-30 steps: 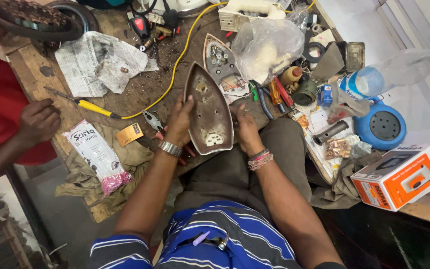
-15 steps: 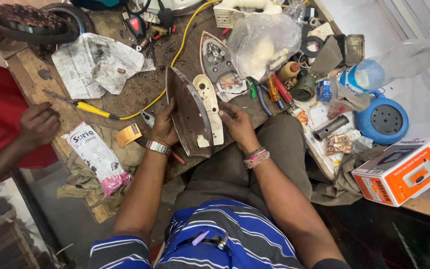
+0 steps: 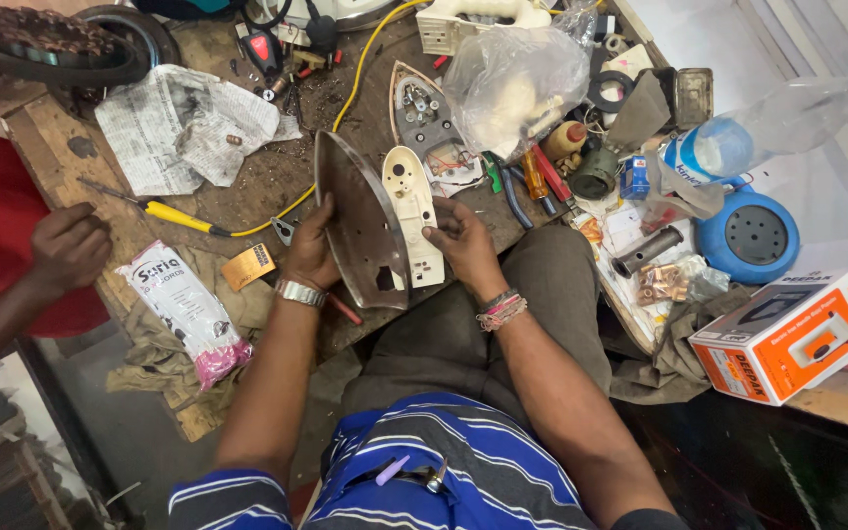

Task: The person disassembles an electric iron, removes the metal soleplate, and uses a screwdriver to adjust or remove internal components. They repeatedly reassemble and disassemble the iron, manipulating the soleplate and internal parts with their hands and tools.

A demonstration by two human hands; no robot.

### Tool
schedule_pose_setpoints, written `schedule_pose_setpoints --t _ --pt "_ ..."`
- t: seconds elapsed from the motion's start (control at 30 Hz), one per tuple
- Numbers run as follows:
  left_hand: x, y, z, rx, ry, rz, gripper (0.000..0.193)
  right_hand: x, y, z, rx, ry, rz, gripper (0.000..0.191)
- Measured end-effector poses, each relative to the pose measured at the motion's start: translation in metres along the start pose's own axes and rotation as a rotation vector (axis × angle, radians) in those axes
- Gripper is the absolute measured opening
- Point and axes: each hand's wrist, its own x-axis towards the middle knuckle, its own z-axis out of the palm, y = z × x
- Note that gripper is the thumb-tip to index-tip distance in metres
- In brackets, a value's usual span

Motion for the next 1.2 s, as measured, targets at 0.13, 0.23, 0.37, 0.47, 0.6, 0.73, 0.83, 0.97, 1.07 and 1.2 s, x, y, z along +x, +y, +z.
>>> schedule_pose_setpoints --t 0.13,0.23,0.37,0.47,0.6,0.73,0.83,0.97,1.07,1.2 --pt "-0.012 0.017 -0.004 0.066 0.022 0.086 0.047 -0.001 -0.004 -0.002 -0.007 -0.006 -0.034 0.052" --pt "-0.017 0.026 -0.009 0.018 0.036 0.086 0.045 -0.001 -0.005 -0.001 -0.051 0.041 0.020 0.053" --pt "-0.023 0.025 -0.012 0.032 0.135 0.092 0.038 -0.002 -0.002 0.004 0.002 0.010 0.097 0.049" --pt "-0.028 0.029 -0.012 0.135 0.172 0.082 0.035 -0.005 -0.002 0.003 0.101 -0.019 0.114 0.043" --pt "-0.028 0.028 -0.012 0.605 0.469 0.147 0.038 -0.010 -0.015 -0.011 0.076 0.015 0.021 0.042" --pt "-0.014 0.011 -0.004 1.200 0.522 0.389 0.050 -0.016 -0.034 -0.023 0.052 0.071 -0.034 0.044" --pt "0.003 -0.002 0.008 1.440 0.543 0.466 0.049 -0.021 -0.046 -0.022 0.028 0.096 -0.048 0.042" --pt "0.010 -0.008 0.026 1.807 0.512 0.755 0.049 -0.025 -0.062 -0.013 0.080 0.103 -0.078 0.042" --pt "0.012 -0.023 0.039 1.259 0.568 0.616 0.038 -0.028 -0.084 -0.005 -0.037 0.170 -0.088 0.040" --pt "0.022 -0.046 0.056 0.385 0.494 0.387 0.041 -0.042 -0.125 0.011 -0.866 0.252 -0.599 0.040"
